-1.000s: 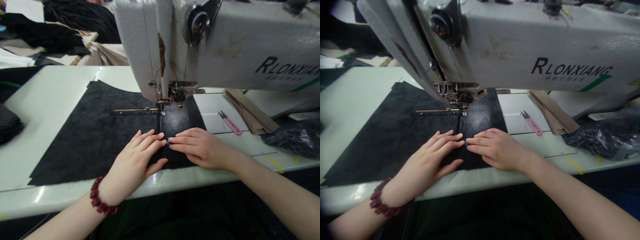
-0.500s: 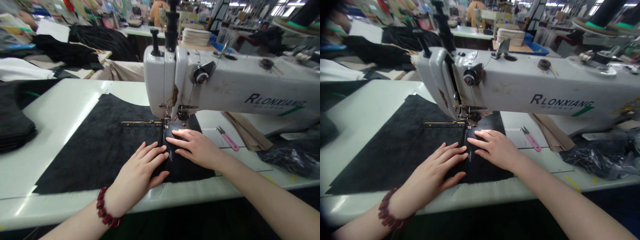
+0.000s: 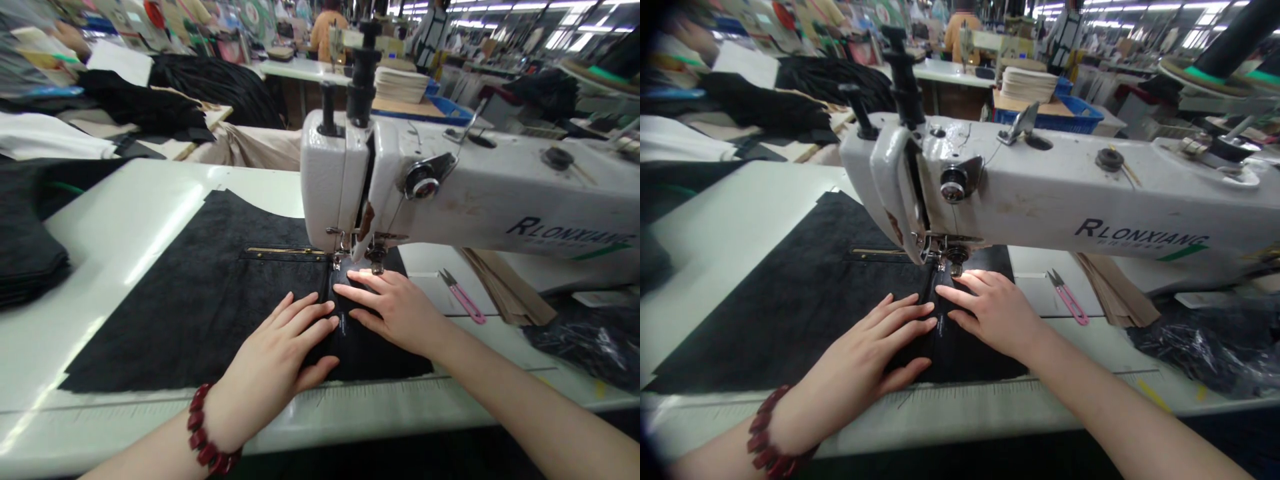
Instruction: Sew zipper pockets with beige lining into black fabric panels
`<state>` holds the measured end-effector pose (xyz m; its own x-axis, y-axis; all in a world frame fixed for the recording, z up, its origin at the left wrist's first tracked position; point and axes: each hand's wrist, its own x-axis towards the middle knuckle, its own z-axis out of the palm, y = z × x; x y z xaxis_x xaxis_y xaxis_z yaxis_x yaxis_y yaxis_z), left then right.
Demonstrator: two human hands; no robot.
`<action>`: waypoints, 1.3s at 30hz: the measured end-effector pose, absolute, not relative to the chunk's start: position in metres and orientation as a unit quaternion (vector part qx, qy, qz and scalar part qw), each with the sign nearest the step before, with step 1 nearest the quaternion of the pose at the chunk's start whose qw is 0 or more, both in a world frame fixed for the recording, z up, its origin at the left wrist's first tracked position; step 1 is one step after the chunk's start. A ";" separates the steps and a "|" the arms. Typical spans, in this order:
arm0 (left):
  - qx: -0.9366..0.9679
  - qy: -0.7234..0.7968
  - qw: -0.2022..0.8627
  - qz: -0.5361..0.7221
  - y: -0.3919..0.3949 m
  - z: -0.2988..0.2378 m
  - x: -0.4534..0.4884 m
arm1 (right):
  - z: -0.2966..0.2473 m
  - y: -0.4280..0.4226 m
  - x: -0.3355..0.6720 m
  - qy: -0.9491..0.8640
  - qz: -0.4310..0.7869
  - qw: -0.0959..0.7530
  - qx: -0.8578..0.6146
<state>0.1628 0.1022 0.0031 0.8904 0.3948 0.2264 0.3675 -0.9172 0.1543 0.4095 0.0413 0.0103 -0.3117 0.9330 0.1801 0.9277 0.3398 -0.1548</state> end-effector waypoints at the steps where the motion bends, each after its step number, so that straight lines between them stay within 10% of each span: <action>1: 0.971 0.196 0.053 0.128 0.103 0.003 0.163 | 0.010 0.042 0.410 -0.811 0.010 0.117 -0.574; 39: 0.966 0.187 0.087 0.157 0.161 -0.002 0.186 | 0.002 0.102 0.441 -0.789 0.015 0.097 -0.607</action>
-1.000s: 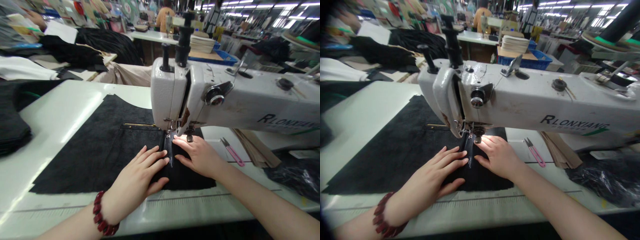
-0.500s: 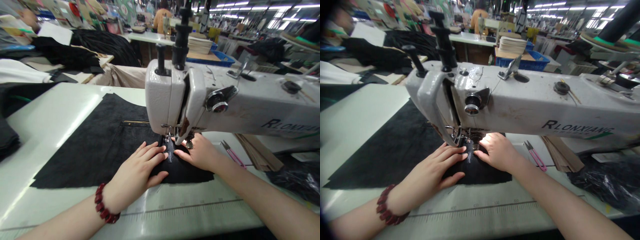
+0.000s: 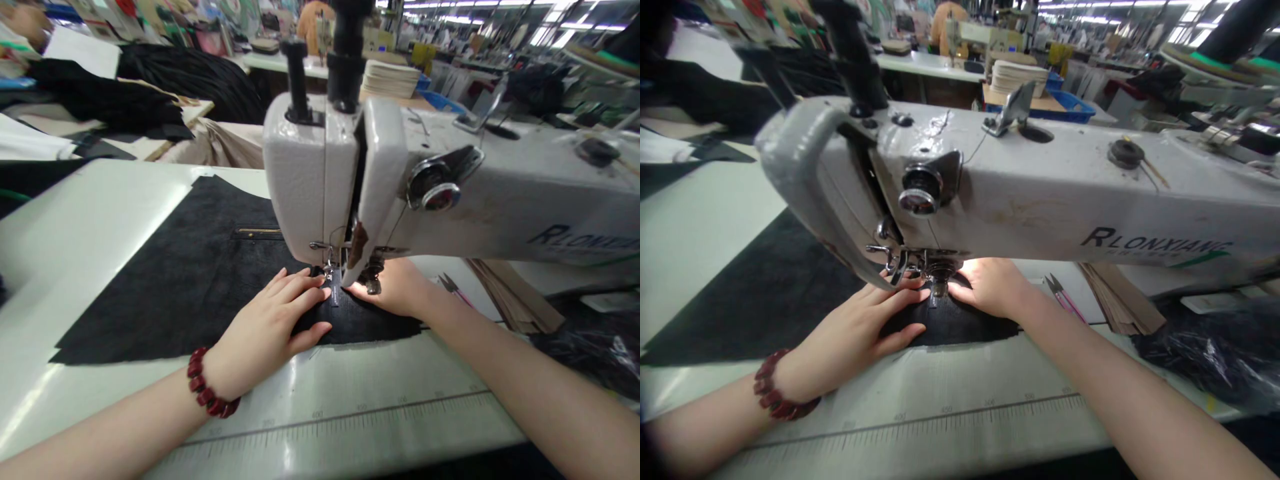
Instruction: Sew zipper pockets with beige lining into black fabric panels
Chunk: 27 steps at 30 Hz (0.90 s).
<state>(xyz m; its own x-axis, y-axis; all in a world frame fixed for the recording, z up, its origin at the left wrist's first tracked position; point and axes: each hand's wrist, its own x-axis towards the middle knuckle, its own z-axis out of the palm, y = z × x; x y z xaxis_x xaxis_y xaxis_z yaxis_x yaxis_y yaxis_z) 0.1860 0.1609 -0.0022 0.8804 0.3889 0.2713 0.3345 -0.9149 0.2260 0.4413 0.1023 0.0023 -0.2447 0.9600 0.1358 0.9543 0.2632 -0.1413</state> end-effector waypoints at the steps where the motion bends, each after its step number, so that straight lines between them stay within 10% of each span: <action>1: 0.966 0.187 0.090 0.157 0.161 -0.002 0.186 | 0.004 0.101 0.441 -0.790 0.006 0.096 -0.605; 27: 0.963 0.188 0.138 0.139 0.164 -0.002 0.189 | 0.008 0.063 0.425 -0.860 0.051 0.186 -0.472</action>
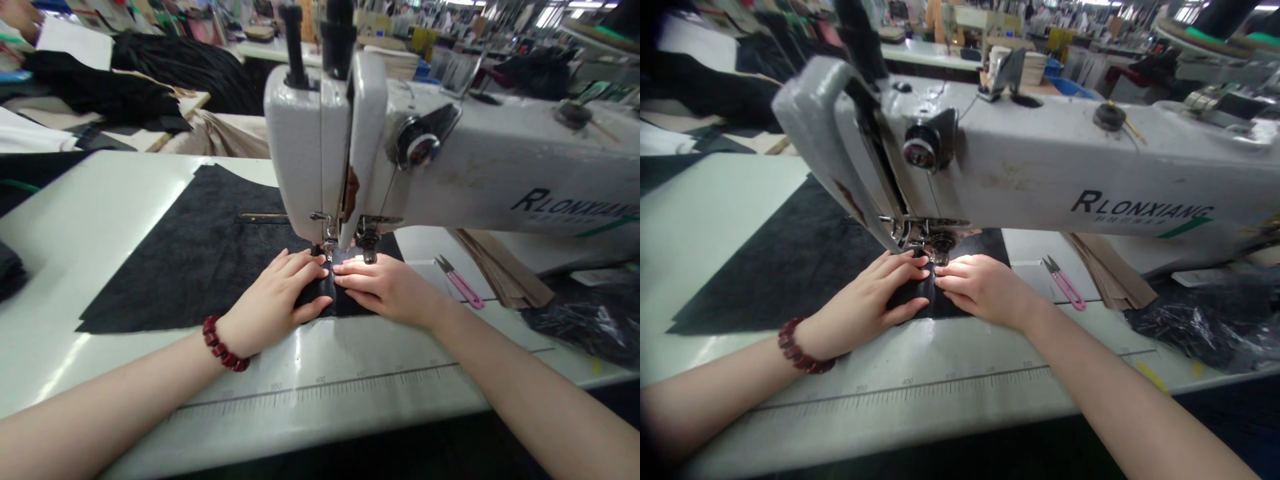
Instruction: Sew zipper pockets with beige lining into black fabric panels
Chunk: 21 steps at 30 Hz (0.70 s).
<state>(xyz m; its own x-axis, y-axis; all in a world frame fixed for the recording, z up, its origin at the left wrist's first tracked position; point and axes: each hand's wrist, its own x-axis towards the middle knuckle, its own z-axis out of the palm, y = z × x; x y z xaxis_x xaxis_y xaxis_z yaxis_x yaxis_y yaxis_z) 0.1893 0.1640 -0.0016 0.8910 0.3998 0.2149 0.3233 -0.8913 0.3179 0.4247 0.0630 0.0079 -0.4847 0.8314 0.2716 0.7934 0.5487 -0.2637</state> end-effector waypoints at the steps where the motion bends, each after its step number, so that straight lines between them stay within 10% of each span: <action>1: 0.962 0.189 0.140 0.137 0.164 -0.001 0.189 | 0.008 0.063 0.424 -0.859 0.053 0.186 -0.474; 21: 0.966 0.175 0.133 0.139 0.168 -0.003 0.189 | 0.007 0.065 0.427 -0.855 0.067 0.210 -0.469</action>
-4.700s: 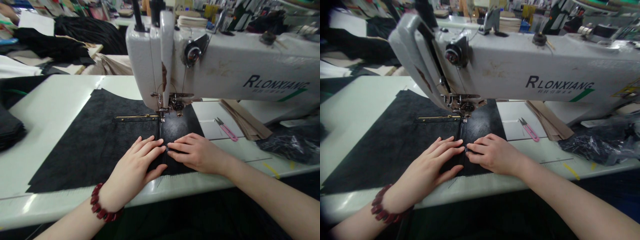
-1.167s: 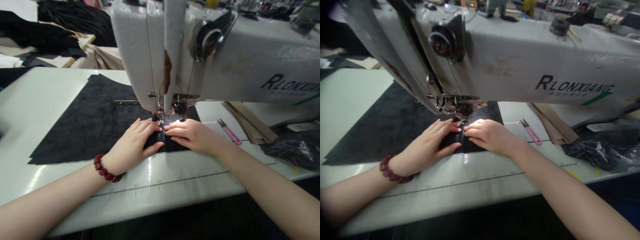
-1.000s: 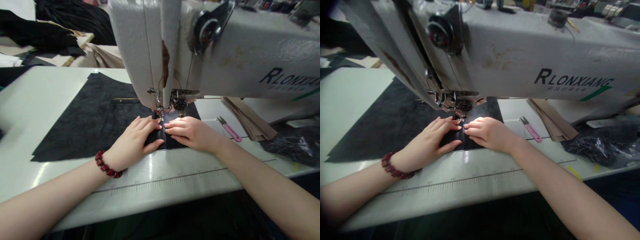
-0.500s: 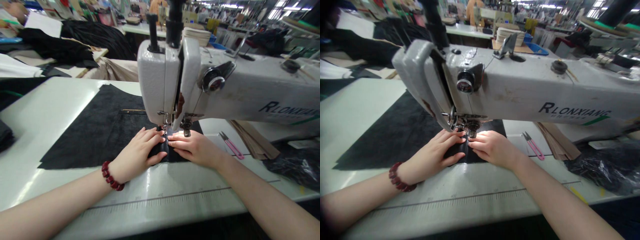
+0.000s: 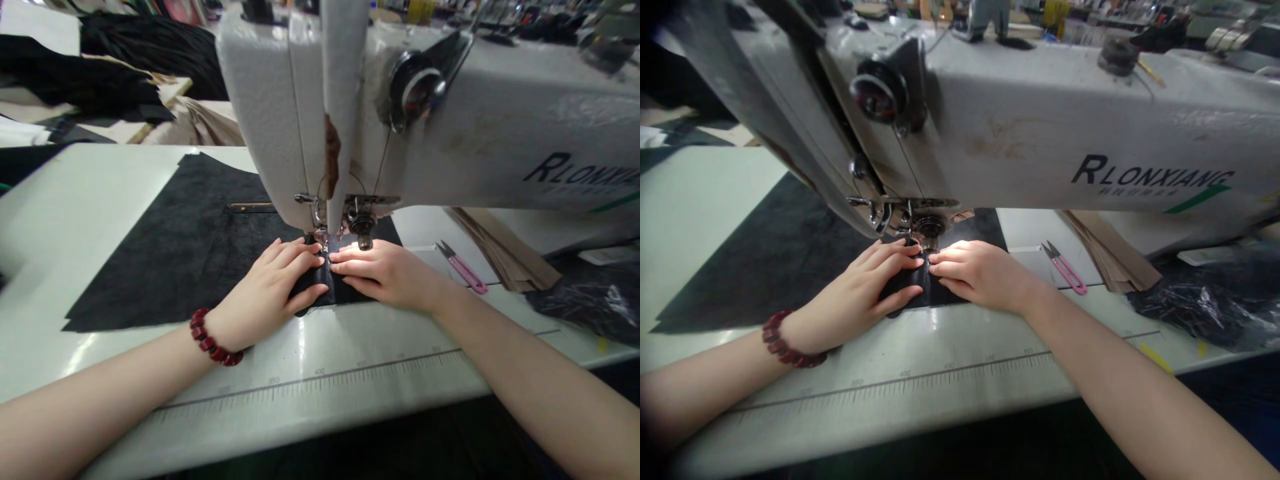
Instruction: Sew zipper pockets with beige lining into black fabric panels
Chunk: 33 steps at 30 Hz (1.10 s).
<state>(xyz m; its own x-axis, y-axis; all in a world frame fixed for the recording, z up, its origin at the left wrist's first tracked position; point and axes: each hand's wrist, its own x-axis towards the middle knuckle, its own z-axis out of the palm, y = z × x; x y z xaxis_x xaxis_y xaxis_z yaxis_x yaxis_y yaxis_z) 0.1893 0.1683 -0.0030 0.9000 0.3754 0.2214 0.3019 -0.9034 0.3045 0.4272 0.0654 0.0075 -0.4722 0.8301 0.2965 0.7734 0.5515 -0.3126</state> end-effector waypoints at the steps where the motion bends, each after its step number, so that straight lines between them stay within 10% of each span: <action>1: 0.966 0.174 0.131 0.138 0.168 -0.003 0.189 | 0.008 0.065 0.427 -0.856 0.063 0.206 -0.470; 33: 0.962 0.179 0.139 0.150 0.172 -0.001 0.193 | 0.010 0.067 0.425 -0.854 0.062 0.205 -0.474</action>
